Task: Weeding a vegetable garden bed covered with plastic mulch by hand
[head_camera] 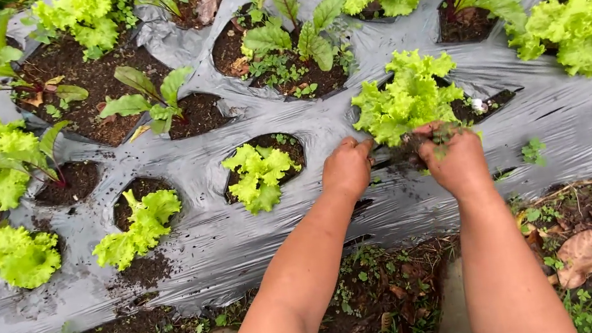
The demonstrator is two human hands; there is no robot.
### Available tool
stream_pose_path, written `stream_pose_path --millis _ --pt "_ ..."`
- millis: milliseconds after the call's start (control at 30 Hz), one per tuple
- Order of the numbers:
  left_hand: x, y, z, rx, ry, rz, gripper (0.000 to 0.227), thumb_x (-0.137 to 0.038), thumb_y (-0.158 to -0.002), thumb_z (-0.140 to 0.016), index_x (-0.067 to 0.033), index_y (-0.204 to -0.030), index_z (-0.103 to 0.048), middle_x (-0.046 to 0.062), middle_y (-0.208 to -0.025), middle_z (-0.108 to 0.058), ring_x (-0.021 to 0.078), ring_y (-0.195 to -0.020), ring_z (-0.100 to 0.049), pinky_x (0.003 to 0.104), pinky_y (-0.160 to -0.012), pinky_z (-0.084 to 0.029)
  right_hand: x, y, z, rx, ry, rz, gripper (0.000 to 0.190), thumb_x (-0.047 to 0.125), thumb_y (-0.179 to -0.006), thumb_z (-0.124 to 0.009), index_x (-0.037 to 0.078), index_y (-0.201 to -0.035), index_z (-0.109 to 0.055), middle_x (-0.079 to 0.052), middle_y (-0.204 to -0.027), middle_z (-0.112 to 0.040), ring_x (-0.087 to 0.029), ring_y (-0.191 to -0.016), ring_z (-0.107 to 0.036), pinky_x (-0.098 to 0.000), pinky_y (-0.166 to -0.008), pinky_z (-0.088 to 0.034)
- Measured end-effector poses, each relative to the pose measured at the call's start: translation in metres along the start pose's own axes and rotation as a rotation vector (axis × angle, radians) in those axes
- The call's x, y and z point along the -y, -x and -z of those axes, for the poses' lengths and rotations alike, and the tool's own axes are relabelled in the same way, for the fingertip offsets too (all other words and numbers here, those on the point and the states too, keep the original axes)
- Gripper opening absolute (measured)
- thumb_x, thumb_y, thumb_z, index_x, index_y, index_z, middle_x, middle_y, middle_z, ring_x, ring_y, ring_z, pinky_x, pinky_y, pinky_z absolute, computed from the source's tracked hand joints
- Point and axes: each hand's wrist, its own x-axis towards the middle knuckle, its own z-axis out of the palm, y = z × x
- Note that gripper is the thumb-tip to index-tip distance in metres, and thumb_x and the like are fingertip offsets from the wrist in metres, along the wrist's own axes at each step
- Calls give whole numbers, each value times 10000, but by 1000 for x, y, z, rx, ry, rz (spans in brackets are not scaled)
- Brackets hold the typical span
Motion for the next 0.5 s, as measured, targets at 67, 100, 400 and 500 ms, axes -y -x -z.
stream_pose_path --millis 67,100,400,500 --pt "1 3 -1 6 -15 -18 363 -259 -909 -705 -206 -1269 -699 105 -1086 -642 394 -979 -722 560 -838 -621 32 2 11 119 23 -81 191 126 -847 -703 104 -999 -817 -210 -899 -757 -432 -959 -718 -528 -918 -542" --pt "2 1 2 -6 -29 -36 325 -260 -906 -705 -220 -1228 -719 100 -1067 -643 390 -965 -723 557 -838 -623 50 0 18 235 49 -145 195 161 -842 -727 78 -991 -822 -254 -940 -764 -461 -1032 -707 -552 -946 -531" --pt "15 -15 -1 -24 -34 -74 191 -241 -939 -568 -208 -875 -744 46 -913 -624 368 -873 -723 493 -767 -625 -52 17 -92 270 486 -41 320 224 -776 -676 -70 -870 -759 -279 -797 -732 -492 -878 -731 -555 -847 -588" --pt "12 -5 31 -19 43 -65 180 -204 -935 -565 -166 -904 -738 92 -921 -633 408 -895 -715 523 -773 -619 -46 33 -104 167 346 73 400 225 -757 -748 32 -1108 -747 -282 -910 -743 -487 -955 -720 -566 -867 -580"
